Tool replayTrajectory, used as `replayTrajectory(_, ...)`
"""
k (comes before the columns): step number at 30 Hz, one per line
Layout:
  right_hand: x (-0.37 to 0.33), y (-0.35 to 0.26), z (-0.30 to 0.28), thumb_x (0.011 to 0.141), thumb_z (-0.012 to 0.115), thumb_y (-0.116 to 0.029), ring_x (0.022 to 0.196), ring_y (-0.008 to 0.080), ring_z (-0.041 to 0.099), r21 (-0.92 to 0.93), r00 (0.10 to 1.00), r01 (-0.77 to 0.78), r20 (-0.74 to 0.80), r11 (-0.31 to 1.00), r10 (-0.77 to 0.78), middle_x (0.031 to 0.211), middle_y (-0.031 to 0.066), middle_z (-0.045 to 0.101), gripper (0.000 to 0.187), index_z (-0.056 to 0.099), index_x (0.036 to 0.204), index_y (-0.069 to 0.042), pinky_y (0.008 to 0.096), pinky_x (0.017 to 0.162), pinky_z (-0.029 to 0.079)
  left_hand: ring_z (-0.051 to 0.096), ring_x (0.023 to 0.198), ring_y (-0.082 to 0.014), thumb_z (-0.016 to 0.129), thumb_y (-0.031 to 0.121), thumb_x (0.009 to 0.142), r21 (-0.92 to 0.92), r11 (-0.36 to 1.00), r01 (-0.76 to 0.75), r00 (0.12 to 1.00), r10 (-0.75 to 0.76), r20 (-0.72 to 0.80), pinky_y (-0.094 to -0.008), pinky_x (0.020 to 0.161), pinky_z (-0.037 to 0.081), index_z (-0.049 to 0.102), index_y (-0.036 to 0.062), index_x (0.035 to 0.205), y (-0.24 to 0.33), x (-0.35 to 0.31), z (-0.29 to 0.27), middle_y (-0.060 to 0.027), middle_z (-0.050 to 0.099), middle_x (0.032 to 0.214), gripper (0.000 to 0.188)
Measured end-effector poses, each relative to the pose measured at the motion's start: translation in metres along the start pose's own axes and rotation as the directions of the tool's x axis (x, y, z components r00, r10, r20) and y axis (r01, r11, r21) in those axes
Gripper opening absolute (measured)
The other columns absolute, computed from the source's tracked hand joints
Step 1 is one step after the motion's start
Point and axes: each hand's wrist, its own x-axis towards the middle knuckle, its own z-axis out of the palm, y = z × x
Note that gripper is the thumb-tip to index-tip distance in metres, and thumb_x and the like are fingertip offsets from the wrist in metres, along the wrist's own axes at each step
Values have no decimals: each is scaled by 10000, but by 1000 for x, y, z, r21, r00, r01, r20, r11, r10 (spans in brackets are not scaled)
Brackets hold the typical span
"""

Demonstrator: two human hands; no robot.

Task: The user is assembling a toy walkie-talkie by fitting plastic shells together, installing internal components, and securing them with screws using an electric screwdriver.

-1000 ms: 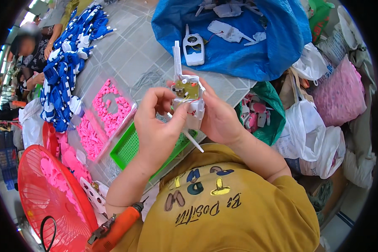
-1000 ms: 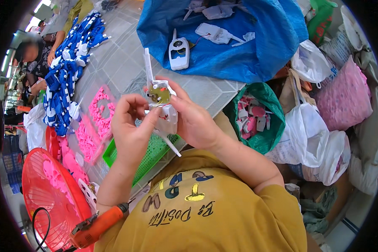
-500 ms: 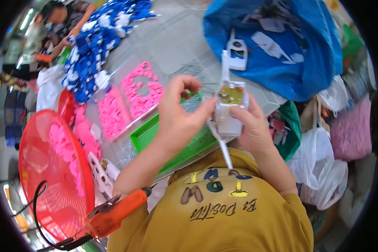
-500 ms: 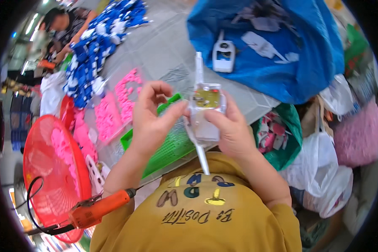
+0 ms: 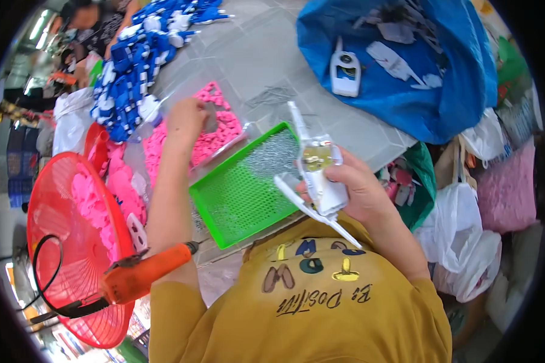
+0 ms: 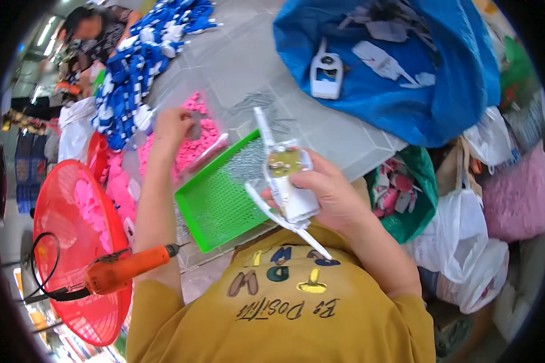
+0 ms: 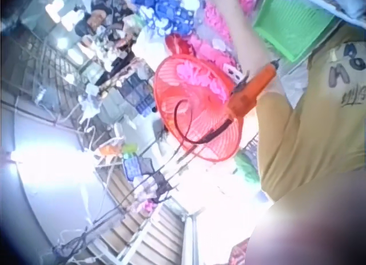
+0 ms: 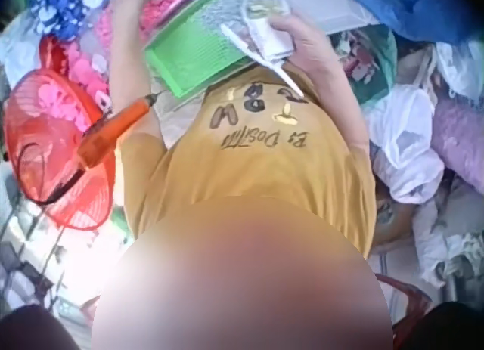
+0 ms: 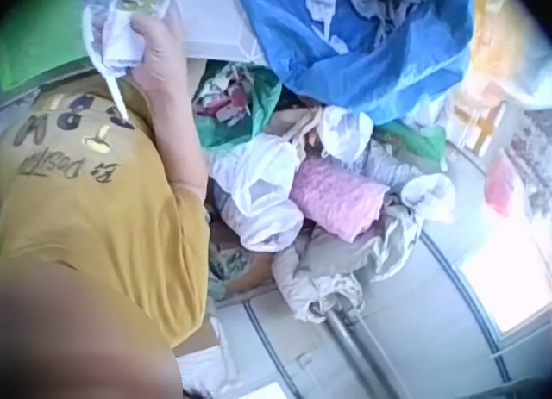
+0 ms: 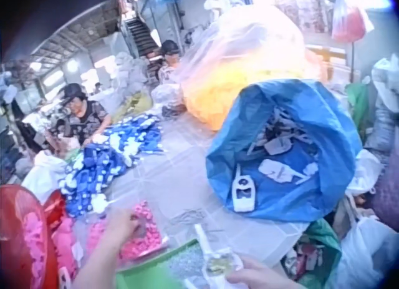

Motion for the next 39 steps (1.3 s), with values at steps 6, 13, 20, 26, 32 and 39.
replayTrajectory(6, 7, 3, 2, 887, 597, -36, 998, 340, 690, -47, 999, 1, 37, 999, 1, 1226, 191, 595, 569, 358, 1402, -1, 430, 831, 591, 701, 806, -174, 693, 68, 848, -710, 693, -125, 989, 33, -142, -281, 723, 540, 717, -19, 997, 72, -37, -60, -97, 730, 880, 174)
replayTrajectory(13, 8, 8, 7, 918, 589, -42, 990, 290, 693, -139, 998, 64, -9, 988, -66, 1220, 156, 605, 539, 374, 1411, -13, 392, 850, 572, 657, 852, -111, 674, 12, 868, -916, 380, -125, 932, 362, 23, -231, 750, 507, 722, -15, 976, 161, -91, -78, -48, 709, 922, 120)
replayTrajectory(20, 8, 11, 10, 926, 555, -38, 974, 221, 691, -226, 992, 118, -13, 967, -124, 1167, 106, 615, 459, 416, 1363, -41, 332, 794, 569, 665, 857, -105, 681, 24, 883, -920, 390, -39, 928, 356, 112, -233, 765, 516, 720, -20, 1025, 169, -95, -60, -54, 717, 928, 155)
replayTrajectory(26, 7, 11, 11, 921, 560, -44, 975, 209, 687, -227, 992, 125, -7, 966, -129, 1169, 98, 616, 477, 410, 1373, -45, 326, 803, 561, 625, 769, -81, 688, 65, 876, -892, 443, -87, 939, 337, 75, -224, 684, 487, 727, -8, 1023, 172, -97, -56, -51, 700, 861, 168)
replayTrajectory(32, 6, 11, 13, 922, 558, -40, 970, 209, 686, -204, 990, 131, -16, 970, -137, 1169, 94, 618, 472, 419, 1372, -45, 321, 796, 561, 627, 769, -89, 675, 40, 880, -917, 386, -101, 956, 293, 18, -231, 661, 482, 725, -4, 1020, 177, -102, -56, -50, 689, 893, 155)
replayTrajectory(39, 4, 11, 15, 928, 545, -30, 980, 216, 686, -178, 990, 131, -27, 975, -138, 1181, 106, 610, 460, 412, 1368, -25, 326, 804, 564, 638, 772, -109, 676, 42, 881, -831, 504, -237, 942, 329, -69, -232, 659, 480, 726, 4, 1016, 177, -102, -51, -74, 684, 904, 150)
